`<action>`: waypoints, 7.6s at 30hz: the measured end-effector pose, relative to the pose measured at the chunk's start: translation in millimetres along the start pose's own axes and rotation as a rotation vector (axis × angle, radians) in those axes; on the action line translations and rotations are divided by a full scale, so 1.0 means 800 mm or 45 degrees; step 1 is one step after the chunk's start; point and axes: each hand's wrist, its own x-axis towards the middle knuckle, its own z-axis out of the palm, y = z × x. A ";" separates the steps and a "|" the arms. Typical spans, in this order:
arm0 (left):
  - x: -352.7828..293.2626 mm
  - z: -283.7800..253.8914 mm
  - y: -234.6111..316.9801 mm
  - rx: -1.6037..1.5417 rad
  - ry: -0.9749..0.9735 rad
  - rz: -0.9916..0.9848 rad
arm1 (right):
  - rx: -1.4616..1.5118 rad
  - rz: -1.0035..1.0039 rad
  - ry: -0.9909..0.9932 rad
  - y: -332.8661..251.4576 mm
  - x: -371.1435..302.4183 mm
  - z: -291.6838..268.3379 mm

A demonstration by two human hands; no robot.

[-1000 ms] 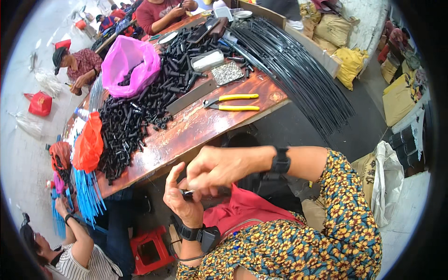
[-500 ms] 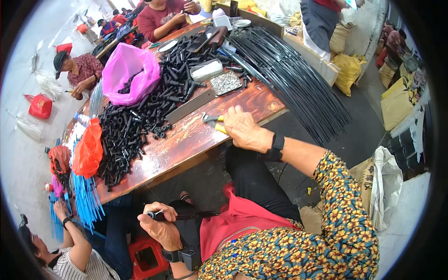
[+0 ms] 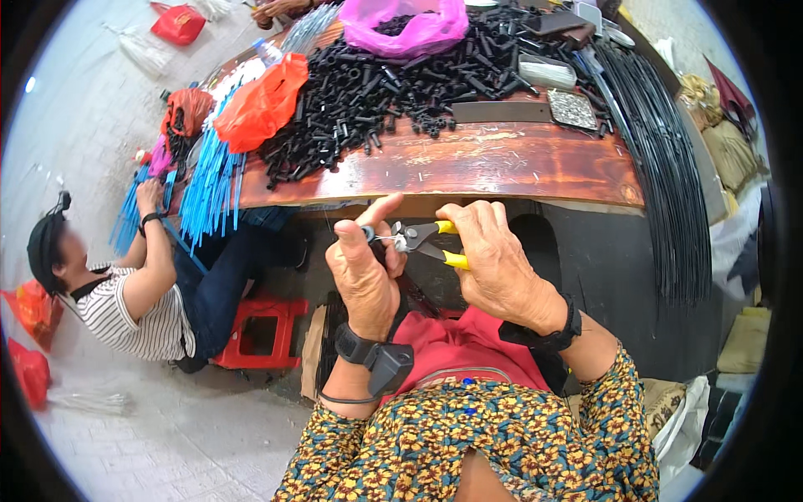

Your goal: Assembling umbrella frames by inserting ribs into a central hub and securing them.

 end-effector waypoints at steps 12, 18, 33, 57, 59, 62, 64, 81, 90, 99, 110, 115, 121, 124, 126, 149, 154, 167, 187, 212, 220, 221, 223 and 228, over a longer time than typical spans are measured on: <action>-0.007 -0.016 -0.004 -0.064 -0.068 -0.005 | -0.269 -0.190 0.320 0.001 0.008 0.026; -0.011 -0.023 -0.002 -0.050 -0.122 0.022 | -0.434 -0.224 0.352 0.008 0.009 0.025; -0.034 -0.053 0.019 0.098 -0.475 -0.008 | 0.440 0.115 -1.452 0.011 0.053 -0.061; -0.016 -0.034 0.021 0.060 -0.780 -0.080 | 1.310 0.687 -1.774 0.033 0.001 -0.072; -0.014 -0.035 0.015 0.104 -0.773 -0.023 | 1.229 0.572 -1.759 0.039 -0.003 -0.067; -0.020 -0.031 0.023 0.108 -0.613 -0.074 | 0.482 0.072 -1.115 0.015 0.006 -0.094; -0.017 -0.025 0.023 0.189 -0.569 -0.048 | -0.517 -0.490 -0.212 -0.002 -0.002 -0.098; -0.008 -0.012 0.021 0.030 -0.538 -0.012 | 0.456 0.048 -1.160 0.032 0.003 -0.078; -0.004 0.012 0.028 0.128 -0.073 -0.193 | -0.193 -0.254 -0.237 0.011 -0.006 -0.053; -0.006 0.013 0.027 0.092 0.009 -0.189 | -0.514 -0.307 0.048 0.009 -0.007 -0.036; -0.004 0.012 0.024 0.071 0.026 -0.199 | -0.519 -0.335 0.106 0.029 -0.006 -0.016; 0.003 0.006 0.018 0.032 -0.068 -0.156 | -0.294 -0.368 0.255 0.031 -0.004 -0.034; 0.016 -0.003 0.015 -0.204 -0.189 -0.134 | 0.051 -0.058 0.361 0.043 0.021 -0.113; 0.015 -0.005 0.021 -0.282 -0.325 -0.056 | -0.027 0.140 0.351 0.126 0.052 -0.155; 0.016 -0.007 0.019 -0.196 -0.488 0.019 | -0.061 0.403 0.315 0.160 0.071 -0.183; 0.036 0.017 -0.040 -0.065 -0.735 -0.022 | -0.687 0.486 0.133 0.311 0.130 -0.173; 0.029 0.019 -0.041 -0.132 -0.561 -0.072 | -0.442 0.529 0.411 0.306 0.123 -0.194; 0.007 0.022 -0.026 -0.073 -0.375 -0.062 | 1.501 0.456 0.238 0.114 0.054 -0.143; -0.014 0.002 -0.014 -0.201 -0.285 -0.011 | 0.624 -0.192 0.370 -0.020 0.032 -0.015; -0.009 0.011 -0.002 -0.257 -0.309 -0.229 | 0.685 -0.168 0.248 -0.002 0.027 -0.032; -0.008 0.015 -0.001 -0.241 -0.409 -0.175 | 0.681 -0.136 0.138 -0.002 0.033 -0.050; -0.008 0.015 -0.001 -0.218 -0.402 -0.181 | 0.553 -0.262 0.207 -0.002 0.035 -0.049; -0.010 0.016 -0.002 -0.233 -0.378 -0.199 | 0.420 -0.389 0.275 -0.001 0.039 -0.049; -0.007 0.021 -0.004 -0.338 -0.337 -0.178 | 0.261 -0.549 0.385 -0.004 0.039 -0.049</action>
